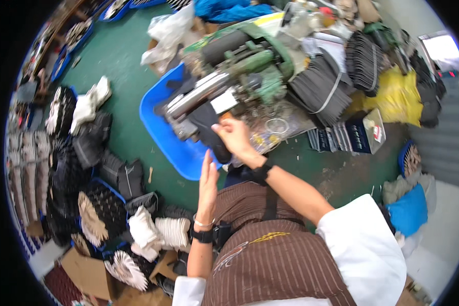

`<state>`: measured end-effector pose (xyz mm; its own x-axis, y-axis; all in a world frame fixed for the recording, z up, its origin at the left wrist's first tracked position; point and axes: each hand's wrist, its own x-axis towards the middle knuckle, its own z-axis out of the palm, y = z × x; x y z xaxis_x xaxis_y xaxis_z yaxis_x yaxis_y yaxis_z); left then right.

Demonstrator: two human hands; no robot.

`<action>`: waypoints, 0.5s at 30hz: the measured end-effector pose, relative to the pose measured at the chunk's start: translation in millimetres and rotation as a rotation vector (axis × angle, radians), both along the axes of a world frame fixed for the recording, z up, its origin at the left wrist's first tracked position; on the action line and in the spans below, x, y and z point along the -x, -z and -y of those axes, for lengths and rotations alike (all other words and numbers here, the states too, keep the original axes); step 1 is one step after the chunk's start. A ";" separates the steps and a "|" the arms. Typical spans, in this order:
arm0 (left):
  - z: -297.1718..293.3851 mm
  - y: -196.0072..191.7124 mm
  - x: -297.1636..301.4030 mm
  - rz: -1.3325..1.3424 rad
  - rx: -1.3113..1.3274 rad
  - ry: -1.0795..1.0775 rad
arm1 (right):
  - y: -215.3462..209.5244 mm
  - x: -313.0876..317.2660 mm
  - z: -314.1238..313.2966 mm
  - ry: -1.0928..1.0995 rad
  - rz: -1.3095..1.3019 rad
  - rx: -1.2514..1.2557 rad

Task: The recorder is sorting and stacking shoe insoles at a workstation in a shoe manufacturing facility.

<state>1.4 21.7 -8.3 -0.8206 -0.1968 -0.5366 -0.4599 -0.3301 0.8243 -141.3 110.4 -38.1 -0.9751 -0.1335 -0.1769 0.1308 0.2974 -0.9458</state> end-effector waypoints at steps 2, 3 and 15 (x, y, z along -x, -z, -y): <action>0.0 -4.5 3.9 0.037 0.016 -0.041 | -6.2 -4.4 -5.7 -0.092 0.036 0.085; 0.7 -3.3 4.5 0.030 0.025 -0.047 | -6.8 -10.3 -19.5 -0.231 0.121 0.095; -101.4 -15.1 109.5 -0.117 0.505 0.696 | -8.7 168.1 -362.0 -0.061 -0.288 -0.859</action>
<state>-108.2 123.1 6.8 -0.8874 0.1789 -0.4248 -0.3240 0.4133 0.8510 -309.4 472.5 -29.4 -0.9926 -0.1211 0.0103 -0.1155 0.9140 -0.3889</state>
